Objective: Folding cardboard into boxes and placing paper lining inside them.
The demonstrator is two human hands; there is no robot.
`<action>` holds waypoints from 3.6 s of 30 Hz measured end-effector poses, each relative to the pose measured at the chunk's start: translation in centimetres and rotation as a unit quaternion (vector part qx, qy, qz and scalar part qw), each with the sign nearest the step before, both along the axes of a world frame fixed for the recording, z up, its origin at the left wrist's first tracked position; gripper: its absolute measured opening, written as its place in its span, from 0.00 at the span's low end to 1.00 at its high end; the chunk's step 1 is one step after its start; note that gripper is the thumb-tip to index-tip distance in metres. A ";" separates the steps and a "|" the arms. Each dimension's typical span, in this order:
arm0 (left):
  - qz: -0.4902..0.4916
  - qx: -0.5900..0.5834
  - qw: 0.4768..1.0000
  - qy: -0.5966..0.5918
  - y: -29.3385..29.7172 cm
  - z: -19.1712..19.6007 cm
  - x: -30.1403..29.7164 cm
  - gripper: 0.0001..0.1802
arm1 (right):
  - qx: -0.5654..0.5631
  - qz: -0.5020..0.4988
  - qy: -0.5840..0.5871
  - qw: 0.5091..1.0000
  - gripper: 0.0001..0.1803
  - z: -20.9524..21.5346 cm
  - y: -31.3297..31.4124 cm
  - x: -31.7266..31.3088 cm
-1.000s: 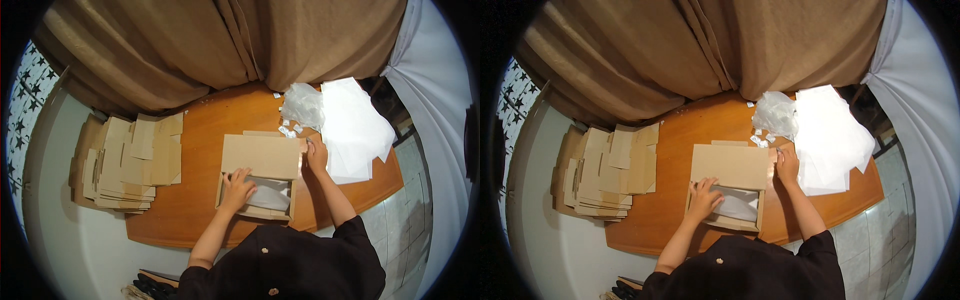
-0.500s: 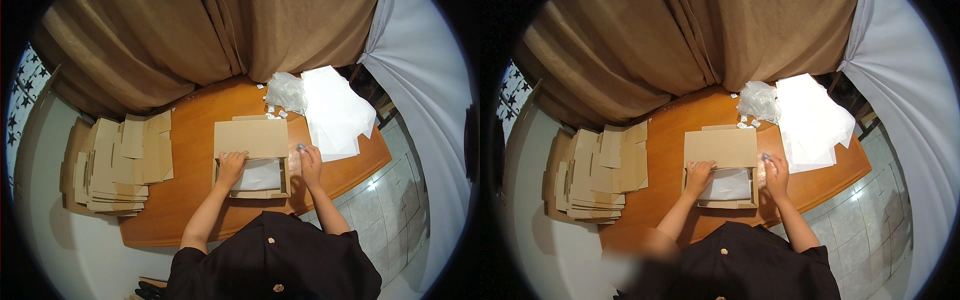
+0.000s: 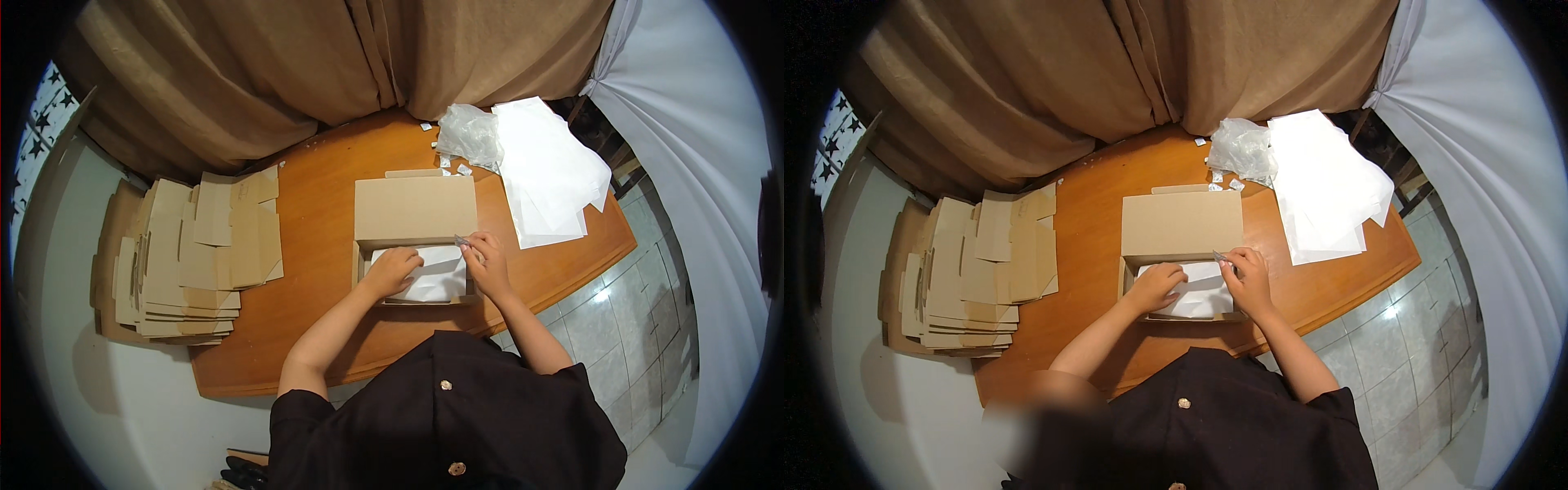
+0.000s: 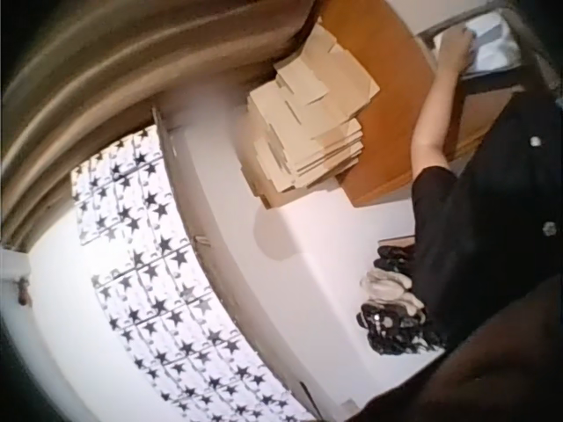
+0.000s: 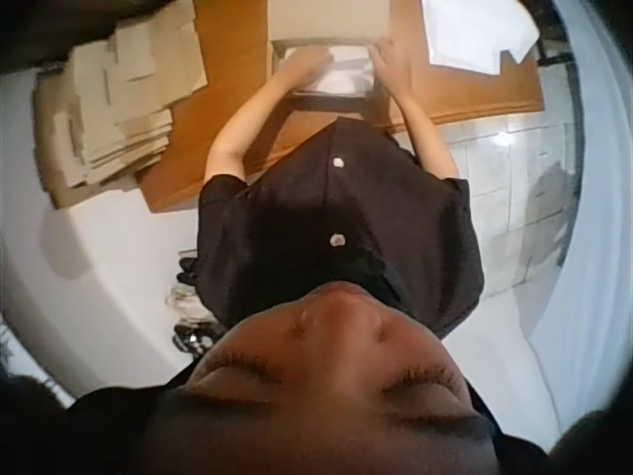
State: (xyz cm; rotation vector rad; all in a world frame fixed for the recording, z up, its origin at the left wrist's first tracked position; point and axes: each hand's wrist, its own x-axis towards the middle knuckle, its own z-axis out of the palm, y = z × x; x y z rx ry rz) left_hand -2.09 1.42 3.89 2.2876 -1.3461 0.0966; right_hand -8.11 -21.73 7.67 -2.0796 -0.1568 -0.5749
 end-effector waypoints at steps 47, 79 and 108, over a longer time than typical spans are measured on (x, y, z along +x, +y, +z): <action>0.417 -0.415 0.799 0.120 5.3 -4.8 -11.8 0.32 | 0.071 -0.012 0.073 0.995 0.54 -3.3 0.9 -4.1; 0.390 -0.244 0.885 0.072 5.4 -4.8 -9.7 0.20 | -0.076 -0.035 0.054 0.995 0.22 -4.9 -0.6 -0.7; 0.343 -0.694 0.611 0.165 5.1 11.2 -29.4 0.36 | 0.054 0.495 0.038 0.866 0.50 4.7 11.0 -13.1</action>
